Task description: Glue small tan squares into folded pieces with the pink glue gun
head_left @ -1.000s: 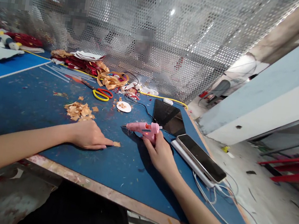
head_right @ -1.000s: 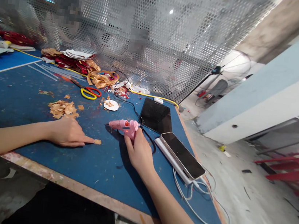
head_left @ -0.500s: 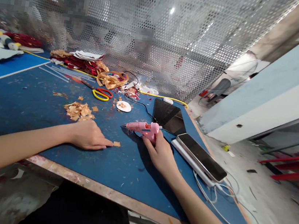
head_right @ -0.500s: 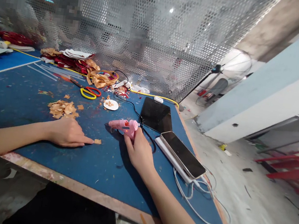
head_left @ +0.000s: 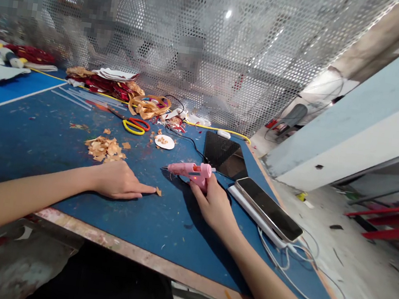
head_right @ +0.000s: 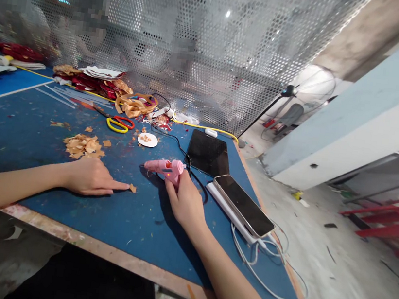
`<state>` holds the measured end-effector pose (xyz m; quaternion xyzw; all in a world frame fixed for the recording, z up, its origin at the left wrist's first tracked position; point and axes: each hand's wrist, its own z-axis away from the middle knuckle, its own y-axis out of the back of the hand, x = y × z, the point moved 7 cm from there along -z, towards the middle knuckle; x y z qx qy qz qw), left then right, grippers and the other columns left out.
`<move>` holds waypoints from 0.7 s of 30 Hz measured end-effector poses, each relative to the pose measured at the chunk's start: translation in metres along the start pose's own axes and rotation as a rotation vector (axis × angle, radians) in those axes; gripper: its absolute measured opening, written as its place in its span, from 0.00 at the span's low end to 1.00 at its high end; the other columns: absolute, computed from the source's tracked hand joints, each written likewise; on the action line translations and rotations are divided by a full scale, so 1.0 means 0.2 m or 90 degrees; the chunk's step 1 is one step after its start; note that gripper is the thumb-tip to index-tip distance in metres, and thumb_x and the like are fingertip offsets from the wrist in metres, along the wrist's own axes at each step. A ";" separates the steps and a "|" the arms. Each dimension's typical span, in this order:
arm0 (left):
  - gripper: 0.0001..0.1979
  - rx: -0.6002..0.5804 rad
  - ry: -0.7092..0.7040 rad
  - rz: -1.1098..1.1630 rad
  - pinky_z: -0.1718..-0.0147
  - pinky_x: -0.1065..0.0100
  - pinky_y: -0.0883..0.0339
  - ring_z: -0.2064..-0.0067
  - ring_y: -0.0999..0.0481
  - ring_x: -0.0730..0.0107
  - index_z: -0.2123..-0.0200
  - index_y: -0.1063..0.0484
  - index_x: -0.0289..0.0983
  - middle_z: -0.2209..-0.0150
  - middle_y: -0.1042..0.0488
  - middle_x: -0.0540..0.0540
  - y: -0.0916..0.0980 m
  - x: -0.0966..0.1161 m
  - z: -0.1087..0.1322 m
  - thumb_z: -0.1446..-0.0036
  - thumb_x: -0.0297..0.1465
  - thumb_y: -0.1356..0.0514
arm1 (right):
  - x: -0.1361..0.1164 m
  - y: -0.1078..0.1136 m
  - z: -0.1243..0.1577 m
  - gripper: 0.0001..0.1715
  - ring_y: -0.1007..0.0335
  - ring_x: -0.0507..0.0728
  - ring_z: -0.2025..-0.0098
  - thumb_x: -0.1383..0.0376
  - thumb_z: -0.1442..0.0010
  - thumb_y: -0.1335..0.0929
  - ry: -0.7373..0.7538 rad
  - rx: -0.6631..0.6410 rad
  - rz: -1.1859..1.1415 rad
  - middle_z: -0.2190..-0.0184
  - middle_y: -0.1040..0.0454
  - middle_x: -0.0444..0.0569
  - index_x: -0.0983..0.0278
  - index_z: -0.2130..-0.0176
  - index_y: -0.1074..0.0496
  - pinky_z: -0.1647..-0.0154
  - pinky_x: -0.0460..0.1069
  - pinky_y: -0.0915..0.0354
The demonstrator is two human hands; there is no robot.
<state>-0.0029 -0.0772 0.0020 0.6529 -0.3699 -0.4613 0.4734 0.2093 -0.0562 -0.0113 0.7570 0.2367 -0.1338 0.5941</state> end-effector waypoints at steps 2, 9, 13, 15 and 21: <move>0.21 -0.013 0.016 0.002 0.82 0.68 0.55 0.76 0.23 0.71 0.40 0.36 0.42 0.72 0.20 0.49 -0.01 0.00 -0.01 0.32 0.38 0.54 | 0.00 0.00 0.00 0.16 0.29 0.63 0.64 0.55 0.38 0.41 -0.001 -0.002 0.000 0.64 0.26 0.54 0.63 0.57 0.38 0.67 0.51 0.39; 0.31 -0.075 0.071 0.018 0.80 0.69 0.48 0.74 0.22 0.64 0.36 0.42 0.38 0.70 0.19 0.45 -0.01 0.01 -0.03 0.37 0.49 0.51 | 0.00 0.00 -0.01 0.17 0.29 0.63 0.64 0.55 0.38 0.41 0.005 -0.001 0.012 0.62 0.25 0.56 0.63 0.56 0.37 0.66 0.52 0.39; 0.33 -0.086 0.083 0.006 0.80 0.68 0.48 0.74 0.22 0.62 0.36 0.42 0.39 0.71 0.20 0.45 -0.01 0.01 -0.04 0.37 0.51 0.52 | -0.01 0.00 -0.01 0.16 0.28 0.64 0.61 0.57 0.38 0.41 0.015 0.001 0.007 0.59 0.25 0.57 0.64 0.56 0.37 0.64 0.52 0.37; 0.34 -0.086 0.086 0.005 0.80 0.68 0.49 0.75 0.22 0.62 0.36 0.43 0.39 0.71 0.20 0.46 -0.02 0.01 -0.04 0.38 0.52 0.52 | -0.02 0.00 -0.01 0.15 0.28 0.64 0.60 0.57 0.38 0.41 0.021 0.001 0.001 0.59 0.25 0.57 0.64 0.56 0.37 0.64 0.52 0.37; 0.34 -0.063 0.068 0.024 0.80 0.68 0.51 0.75 0.23 0.65 0.35 0.44 0.41 0.73 0.21 0.48 -0.01 0.01 -0.04 0.39 0.53 0.51 | -0.01 0.00 -0.01 0.16 0.28 0.64 0.58 0.58 0.37 0.41 0.024 -0.010 0.003 0.59 0.25 0.57 0.64 0.53 0.37 0.63 0.52 0.37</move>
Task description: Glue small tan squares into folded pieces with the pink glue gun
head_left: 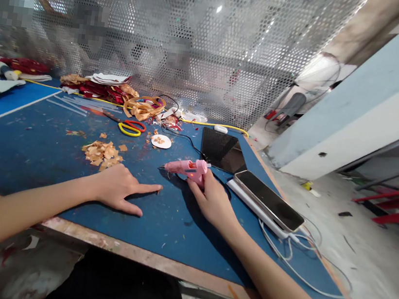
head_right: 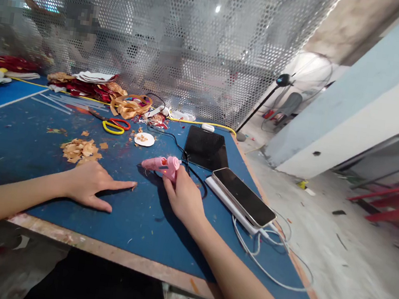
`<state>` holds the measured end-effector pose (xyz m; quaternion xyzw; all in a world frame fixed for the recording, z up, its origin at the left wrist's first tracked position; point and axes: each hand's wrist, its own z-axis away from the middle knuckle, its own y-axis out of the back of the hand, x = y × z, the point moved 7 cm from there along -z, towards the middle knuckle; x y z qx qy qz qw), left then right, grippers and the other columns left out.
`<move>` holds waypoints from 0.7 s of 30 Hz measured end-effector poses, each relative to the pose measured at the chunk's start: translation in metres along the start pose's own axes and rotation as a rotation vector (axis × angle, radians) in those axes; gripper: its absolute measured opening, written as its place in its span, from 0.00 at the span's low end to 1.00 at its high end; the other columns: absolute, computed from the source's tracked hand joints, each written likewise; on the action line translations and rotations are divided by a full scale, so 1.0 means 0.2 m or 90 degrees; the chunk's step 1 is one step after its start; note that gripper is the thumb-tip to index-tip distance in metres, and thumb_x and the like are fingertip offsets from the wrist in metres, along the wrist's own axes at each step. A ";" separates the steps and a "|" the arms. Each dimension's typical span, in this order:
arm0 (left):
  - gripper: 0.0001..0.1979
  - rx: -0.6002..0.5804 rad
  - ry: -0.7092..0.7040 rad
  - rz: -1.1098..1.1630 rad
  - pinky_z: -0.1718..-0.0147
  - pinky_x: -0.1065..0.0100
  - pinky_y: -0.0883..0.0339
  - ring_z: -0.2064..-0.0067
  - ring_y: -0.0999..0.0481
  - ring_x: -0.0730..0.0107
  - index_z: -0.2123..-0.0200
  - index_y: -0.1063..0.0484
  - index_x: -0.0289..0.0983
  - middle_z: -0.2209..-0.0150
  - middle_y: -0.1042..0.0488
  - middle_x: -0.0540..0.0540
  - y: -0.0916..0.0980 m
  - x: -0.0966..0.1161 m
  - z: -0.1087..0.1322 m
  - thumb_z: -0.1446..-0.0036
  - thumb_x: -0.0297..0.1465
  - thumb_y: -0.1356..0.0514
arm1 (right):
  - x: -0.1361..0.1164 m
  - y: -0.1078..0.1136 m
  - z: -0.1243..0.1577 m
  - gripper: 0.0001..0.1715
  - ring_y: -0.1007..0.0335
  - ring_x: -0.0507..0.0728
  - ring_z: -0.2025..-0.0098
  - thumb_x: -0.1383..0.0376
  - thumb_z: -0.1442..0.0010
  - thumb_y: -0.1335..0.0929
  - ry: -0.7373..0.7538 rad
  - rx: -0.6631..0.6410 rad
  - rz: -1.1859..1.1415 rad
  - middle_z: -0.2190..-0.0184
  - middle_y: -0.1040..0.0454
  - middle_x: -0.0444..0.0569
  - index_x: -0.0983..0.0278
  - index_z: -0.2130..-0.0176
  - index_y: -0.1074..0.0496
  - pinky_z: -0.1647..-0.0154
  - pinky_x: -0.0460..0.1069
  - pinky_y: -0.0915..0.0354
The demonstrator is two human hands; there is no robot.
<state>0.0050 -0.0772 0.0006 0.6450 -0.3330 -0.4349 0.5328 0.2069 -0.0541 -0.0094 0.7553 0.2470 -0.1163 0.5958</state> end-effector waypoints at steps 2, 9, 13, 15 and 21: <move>0.34 0.003 -0.005 0.001 0.80 0.68 0.51 0.75 0.23 0.65 0.35 0.44 0.43 0.73 0.21 0.49 0.00 0.00 0.00 0.39 0.53 0.50 | 0.00 0.00 0.00 0.16 0.28 0.64 0.57 0.58 0.37 0.41 0.002 0.000 0.002 0.58 0.25 0.57 0.64 0.52 0.38 0.63 0.52 0.38; 0.31 0.016 -0.025 0.016 0.79 0.70 0.52 0.75 0.24 0.68 0.37 0.40 0.44 0.73 0.21 0.49 0.01 0.00 0.00 0.38 0.52 0.51 | 0.00 0.00 0.00 0.16 0.28 0.64 0.59 0.58 0.37 0.41 -0.002 -0.001 0.022 0.60 0.25 0.57 0.64 0.53 0.37 0.64 0.51 0.38; 0.30 0.022 -0.023 0.022 0.80 0.70 0.53 0.76 0.25 0.69 0.38 0.39 0.44 0.73 0.21 0.49 0.02 0.00 0.00 0.38 0.52 0.51 | 0.00 0.00 0.00 0.17 0.28 0.64 0.58 0.58 0.36 0.41 -0.004 -0.006 0.023 0.60 0.25 0.58 0.65 0.53 0.37 0.65 0.51 0.38; 0.30 0.023 -0.018 0.017 0.80 0.70 0.53 0.75 0.24 0.68 0.39 0.38 0.44 0.73 0.21 0.49 0.02 0.00 0.00 0.38 0.52 0.51 | -0.01 0.00 0.00 0.16 0.28 0.65 0.58 0.58 0.36 0.41 0.000 -0.003 0.021 0.59 0.25 0.58 0.65 0.53 0.37 0.65 0.51 0.38; 0.31 0.029 -0.008 0.003 0.80 0.69 0.52 0.75 0.23 0.66 0.40 0.37 0.40 0.73 0.21 0.48 0.00 -0.01 0.00 0.38 0.53 0.52 | -0.01 0.01 0.00 0.16 0.28 0.64 0.59 0.59 0.36 0.41 0.005 -0.004 0.022 0.61 0.25 0.57 0.65 0.53 0.37 0.65 0.51 0.38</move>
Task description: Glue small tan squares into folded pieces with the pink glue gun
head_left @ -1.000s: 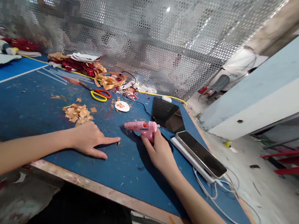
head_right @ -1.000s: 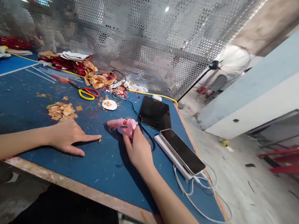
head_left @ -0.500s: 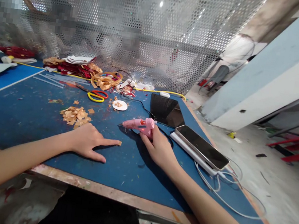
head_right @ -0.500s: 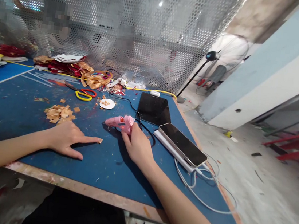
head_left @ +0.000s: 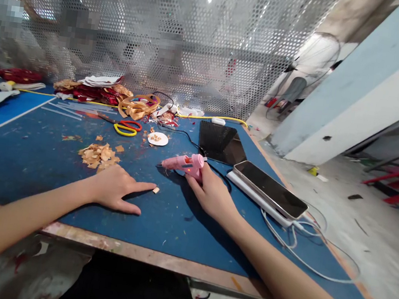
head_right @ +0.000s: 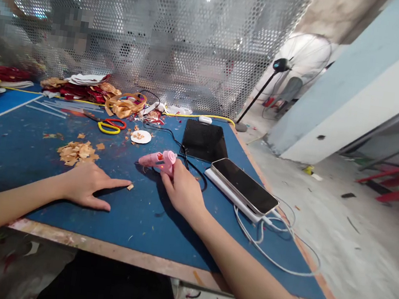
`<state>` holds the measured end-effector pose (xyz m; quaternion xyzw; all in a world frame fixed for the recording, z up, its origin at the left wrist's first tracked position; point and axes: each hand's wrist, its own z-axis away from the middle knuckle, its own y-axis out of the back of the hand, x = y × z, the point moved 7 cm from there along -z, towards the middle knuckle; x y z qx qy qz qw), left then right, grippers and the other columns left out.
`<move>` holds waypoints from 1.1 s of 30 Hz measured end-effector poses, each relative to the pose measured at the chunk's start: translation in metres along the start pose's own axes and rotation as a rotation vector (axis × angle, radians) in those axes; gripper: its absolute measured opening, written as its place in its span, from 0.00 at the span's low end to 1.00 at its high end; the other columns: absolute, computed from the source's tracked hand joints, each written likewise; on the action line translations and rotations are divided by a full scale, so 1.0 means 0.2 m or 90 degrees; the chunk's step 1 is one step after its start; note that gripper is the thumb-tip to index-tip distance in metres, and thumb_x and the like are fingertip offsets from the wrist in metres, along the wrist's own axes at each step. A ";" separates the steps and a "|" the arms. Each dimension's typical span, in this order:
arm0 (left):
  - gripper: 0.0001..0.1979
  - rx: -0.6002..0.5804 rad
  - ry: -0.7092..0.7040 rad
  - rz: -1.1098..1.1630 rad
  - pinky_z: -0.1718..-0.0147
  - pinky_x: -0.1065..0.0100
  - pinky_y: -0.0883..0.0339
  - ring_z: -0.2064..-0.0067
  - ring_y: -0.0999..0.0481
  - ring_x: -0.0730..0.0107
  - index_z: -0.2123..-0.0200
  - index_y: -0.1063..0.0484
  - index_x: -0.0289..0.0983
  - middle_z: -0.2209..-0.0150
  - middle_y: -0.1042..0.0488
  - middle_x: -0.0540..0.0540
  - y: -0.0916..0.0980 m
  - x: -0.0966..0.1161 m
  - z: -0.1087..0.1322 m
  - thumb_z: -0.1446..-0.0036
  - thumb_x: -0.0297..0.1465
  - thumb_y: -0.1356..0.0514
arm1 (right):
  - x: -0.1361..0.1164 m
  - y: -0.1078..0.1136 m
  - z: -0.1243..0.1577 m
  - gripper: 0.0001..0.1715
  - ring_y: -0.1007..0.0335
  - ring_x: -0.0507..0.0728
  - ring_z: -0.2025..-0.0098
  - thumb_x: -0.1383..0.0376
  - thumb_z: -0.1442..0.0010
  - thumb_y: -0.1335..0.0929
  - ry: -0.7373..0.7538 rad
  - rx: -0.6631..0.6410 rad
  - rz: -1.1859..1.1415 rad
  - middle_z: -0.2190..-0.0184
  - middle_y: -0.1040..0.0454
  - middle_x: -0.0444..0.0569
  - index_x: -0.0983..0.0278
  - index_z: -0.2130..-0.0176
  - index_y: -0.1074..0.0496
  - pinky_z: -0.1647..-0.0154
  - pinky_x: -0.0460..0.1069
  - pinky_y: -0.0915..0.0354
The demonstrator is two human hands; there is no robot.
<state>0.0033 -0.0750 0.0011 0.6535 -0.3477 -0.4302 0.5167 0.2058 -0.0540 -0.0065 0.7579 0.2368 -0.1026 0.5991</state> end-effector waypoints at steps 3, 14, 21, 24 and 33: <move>0.32 0.006 0.005 -0.002 0.80 0.69 0.53 0.75 0.23 0.66 0.40 0.37 0.39 0.73 0.20 0.47 0.00 0.00 0.00 0.38 0.53 0.53 | 0.00 0.00 0.00 0.16 0.28 0.64 0.58 0.60 0.36 0.41 -0.003 -0.005 0.000 0.60 0.25 0.57 0.66 0.53 0.37 0.65 0.51 0.38; 0.31 -0.019 -0.040 -0.015 0.81 0.68 0.56 0.76 0.26 0.69 0.37 0.41 0.42 0.76 0.23 0.50 0.02 0.03 -0.01 0.38 0.51 0.50 | 0.00 0.01 0.00 0.13 0.27 0.63 0.59 0.61 0.37 0.40 0.007 0.009 -0.001 0.61 0.25 0.56 0.64 0.54 0.37 0.65 0.50 0.39; 0.32 -0.021 -0.036 -0.014 0.80 0.68 0.54 0.75 0.24 0.67 0.37 0.40 0.41 0.74 0.22 0.49 0.01 0.03 0.00 0.38 0.52 0.50 | 0.00 0.01 0.00 0.11 0.27 0.62 0.61 0.61 0.37 0.40 0.009 0.011 0.004 0.61 0.25 0.56 0.63 0.57 0.37 0.67 0.49 0.40; 0.32 -0.020 -0.032 -0.015 0.80 0.68 0.53 0.75 0.24 0.67 0.38 0.39 0.41 0.73 0.21 0.48 0.01 0.02 -0.01 0.39 0.52 0.50 | 0.00 0.01 0.00 0.11 0.28 0.63 0.61 0.61 0.37 0.41 0.009 0.008 0.004 0.61 0.25 0.56 0.64 0.57 0.37 0.67 0.50 0.40; 0.32 -0.001 -0.037 -0.009 0.80 0.68 0.51 0.75 0.24 0.66 0.39 0.38 0.38 0.74 0.21 0.48 0.01 0.02 0.00 0.37 0.52 0.53 | 0.00 0.00 0.00 0.15 0.27 0.63 0.60 0.61 0.38 0.39 0.017 0.013 0.004 0.60 0.25 0.56 0.65 0.53 0.36 0.66 0.50 0.39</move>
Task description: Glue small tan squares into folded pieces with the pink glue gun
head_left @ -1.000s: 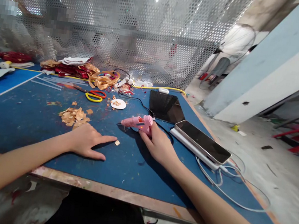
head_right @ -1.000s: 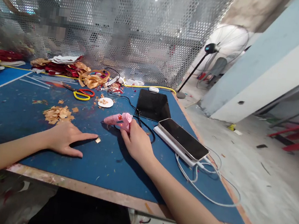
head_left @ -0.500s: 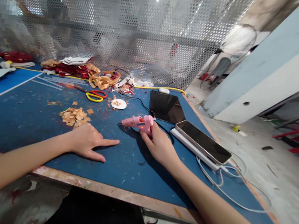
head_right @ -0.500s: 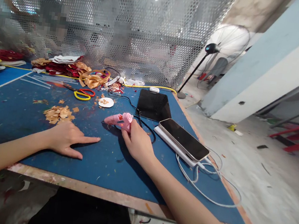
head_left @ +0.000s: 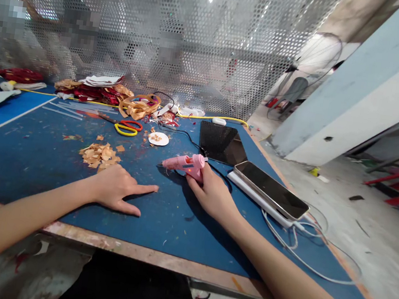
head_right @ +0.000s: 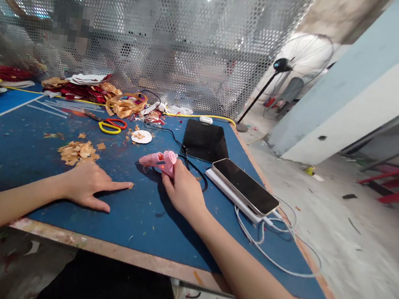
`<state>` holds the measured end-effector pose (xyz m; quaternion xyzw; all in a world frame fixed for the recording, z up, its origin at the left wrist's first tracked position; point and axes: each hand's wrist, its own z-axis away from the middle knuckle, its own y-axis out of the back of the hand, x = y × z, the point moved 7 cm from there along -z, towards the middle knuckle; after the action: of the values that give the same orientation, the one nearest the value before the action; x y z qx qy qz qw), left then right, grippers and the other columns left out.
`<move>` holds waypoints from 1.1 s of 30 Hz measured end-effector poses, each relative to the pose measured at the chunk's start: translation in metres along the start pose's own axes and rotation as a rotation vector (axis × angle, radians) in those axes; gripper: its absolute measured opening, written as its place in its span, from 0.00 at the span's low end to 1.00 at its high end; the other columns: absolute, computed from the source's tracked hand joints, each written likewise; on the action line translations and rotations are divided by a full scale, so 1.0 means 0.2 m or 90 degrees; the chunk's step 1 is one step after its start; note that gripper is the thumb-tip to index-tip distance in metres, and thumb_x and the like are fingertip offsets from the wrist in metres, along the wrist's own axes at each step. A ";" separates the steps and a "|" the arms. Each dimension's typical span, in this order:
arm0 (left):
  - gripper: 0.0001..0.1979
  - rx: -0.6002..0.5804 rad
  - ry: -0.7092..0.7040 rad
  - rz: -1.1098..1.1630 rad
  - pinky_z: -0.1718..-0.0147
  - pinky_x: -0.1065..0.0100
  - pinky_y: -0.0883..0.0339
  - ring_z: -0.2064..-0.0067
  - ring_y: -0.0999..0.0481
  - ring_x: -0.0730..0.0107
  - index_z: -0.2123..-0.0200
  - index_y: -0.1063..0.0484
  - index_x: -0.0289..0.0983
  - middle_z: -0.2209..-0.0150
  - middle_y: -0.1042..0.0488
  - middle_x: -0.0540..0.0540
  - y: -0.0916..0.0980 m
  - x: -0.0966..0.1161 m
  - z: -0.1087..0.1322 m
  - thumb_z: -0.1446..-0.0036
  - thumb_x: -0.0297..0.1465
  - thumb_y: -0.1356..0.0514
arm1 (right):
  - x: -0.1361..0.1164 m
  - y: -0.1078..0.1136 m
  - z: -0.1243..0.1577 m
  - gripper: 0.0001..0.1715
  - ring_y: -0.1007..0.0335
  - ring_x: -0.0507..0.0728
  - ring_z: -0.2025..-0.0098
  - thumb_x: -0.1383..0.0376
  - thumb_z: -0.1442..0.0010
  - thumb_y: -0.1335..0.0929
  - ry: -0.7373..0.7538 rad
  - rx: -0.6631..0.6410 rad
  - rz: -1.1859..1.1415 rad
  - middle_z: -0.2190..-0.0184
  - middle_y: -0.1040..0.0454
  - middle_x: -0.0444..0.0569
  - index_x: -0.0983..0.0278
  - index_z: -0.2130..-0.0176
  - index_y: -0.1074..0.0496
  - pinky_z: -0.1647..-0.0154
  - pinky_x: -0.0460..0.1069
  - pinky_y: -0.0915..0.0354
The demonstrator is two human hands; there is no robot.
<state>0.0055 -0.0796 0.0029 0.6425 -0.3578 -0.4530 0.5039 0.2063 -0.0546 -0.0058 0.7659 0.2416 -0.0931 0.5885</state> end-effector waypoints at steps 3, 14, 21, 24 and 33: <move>0.34 -0.002 0.008 0.004 0.80 0.68 0.51 0.75 0.24 0.66 0.38 0.40 0.37 0.74 0.21 0.47 0.00 0.00 0.00 0.38 0.53 0.52 | 0.00 0.00 0.00 0.15 0.27 0.64 0.59 0.61 0.38 0.40 -0.005 -0.006 -0.001 0.60 0.25 0.57 0.65 0.53 0.36 0.65 0.51 0.39; 0.31 -0.001 0.013 0.008 0.81 0.69 0.51 0.76 0.25 0.67 0.39 0.38 0.40 0.74 0.22 0.48 0.01 0.00 -0.01 0.38 0.52 0.52 | 0.00 0.00 0.00 0.14 0.28 0.63 0.61 0.61 0.39 0.39 0.002 0.001 0.007 0.62 0.25 0.55 0.64 0.55 0.36 0.66 0.50 0.39; 0.28 0.073 0.022 -0.030 0.80 0.71 0.48 0.75 0.24 0.70 0.40 0.38 0.35 0.73 0.21 0.47 0.02 -0.01 0.00 0.35 0.47 0.52 | 0.01 -0.01 0.00 0.12 0.28 0.63 0.62 0.61 0.39 0.41 -0.009 0.003 0.001 0.62 0.25 0.57 0.64 0.57 0.37 0.68 0.50 0.40; 0.18 0.166 0.032 -0.071 0.78 0.72 0.44 0.75 0.25 0.73 0.52 0.27 0.37 0.74 0.22 0.50 0.05 -0.01 -0.02 0.32 0.39 0.52 | 0.02 0.00 0.00 0.10 0.28 0.63 0.64 0.60 0.40 0.41 -0.032 0.022 -0.015 0.64 0.25 0.56 0.62 0.59 0.39 0.70 0.50 0.40; 0.15 0.203 -0.008 -0.149 0.82 0.70 0.52 0.79 0.30 0.73 0.65 0.25 0.37 0.80 0.27 0.51 0.08 0.06 -0.08 0.33 0.27 0.51 | 0.04 0.02 -0.01 0.21 0.29 0.64 0.57 0.58 0.48 0.36 -0.053 0.091 -0.180 0.58 0.28 0.58 0.63 0.55 0.40 0.57 0.56 0.34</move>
<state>0.0257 -0.0895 0.0165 0.7486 -0.3512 -0.4500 0.3373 0.2141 -0.0521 -0.0051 0.7600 0.3150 -0.2233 0.5228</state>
